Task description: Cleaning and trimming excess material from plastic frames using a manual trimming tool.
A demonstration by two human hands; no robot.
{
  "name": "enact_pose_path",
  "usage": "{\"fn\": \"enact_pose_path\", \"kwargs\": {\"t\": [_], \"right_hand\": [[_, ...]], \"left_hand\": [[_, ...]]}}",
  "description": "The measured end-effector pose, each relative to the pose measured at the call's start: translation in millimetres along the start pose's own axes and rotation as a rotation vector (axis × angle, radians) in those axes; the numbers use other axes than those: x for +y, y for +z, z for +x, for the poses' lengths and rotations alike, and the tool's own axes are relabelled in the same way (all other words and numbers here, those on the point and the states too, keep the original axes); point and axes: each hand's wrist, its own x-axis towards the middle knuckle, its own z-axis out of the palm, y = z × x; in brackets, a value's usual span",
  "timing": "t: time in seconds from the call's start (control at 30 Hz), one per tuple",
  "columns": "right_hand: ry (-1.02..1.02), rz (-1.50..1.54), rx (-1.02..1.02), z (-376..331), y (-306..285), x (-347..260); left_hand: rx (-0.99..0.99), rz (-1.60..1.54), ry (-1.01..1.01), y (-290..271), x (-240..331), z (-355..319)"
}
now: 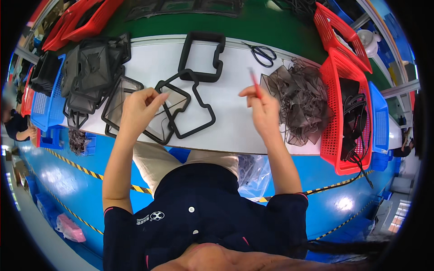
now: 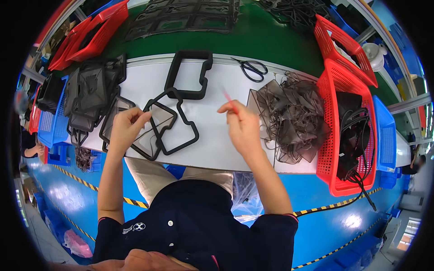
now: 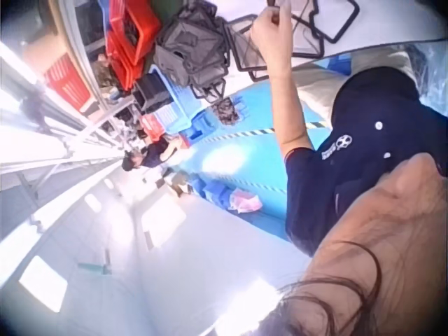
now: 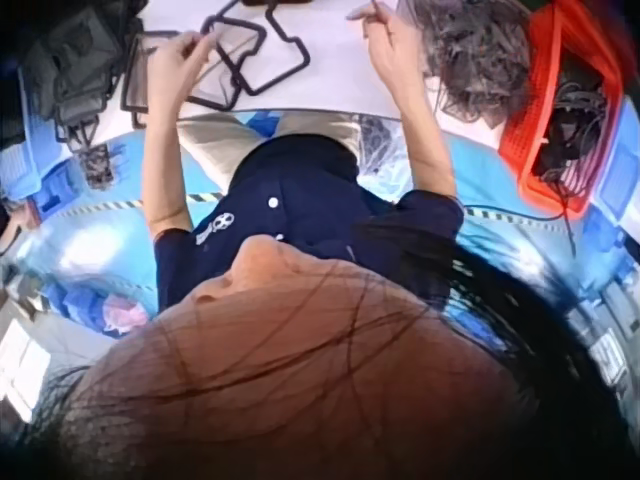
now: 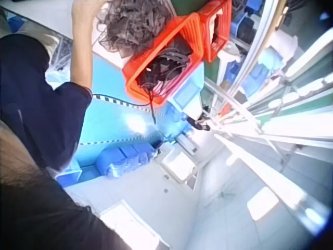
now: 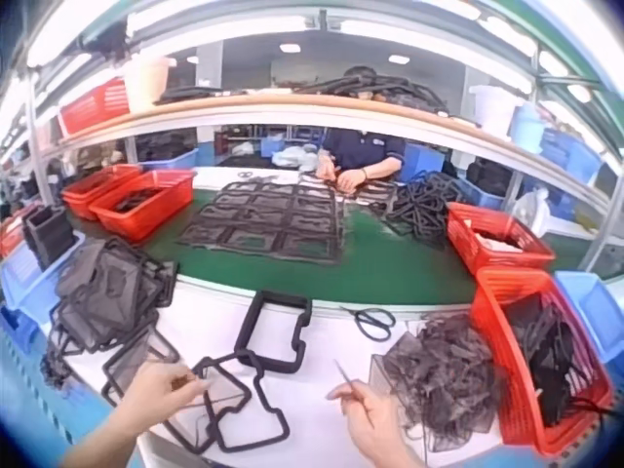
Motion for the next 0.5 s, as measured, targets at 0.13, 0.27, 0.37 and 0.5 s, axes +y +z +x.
{"fn": "enact_pose_path", "kwargs": {"t": [0.13, 0.27, 0.37, 0.5], "right_hand": [[-0.199, -0.430, -0.092, 6, 49, -8], [-0.161, -0.610, -0.255, 12, 68, -4], [-0.208, -0.510, -0.221, 12, 66, -17], [-0.263, -0.326, -0.066, 29, 52, -37]], "left_hand": [[-0.074, 0.322, -0.075, 18, -1, -5], [-0.012, 0.241, -0.083, 25, -7, -6], [0.020, 0.030, -0.145, 11, -5, -8], [0.051, -0.015, -0.010, -16, 27, 29]]}}
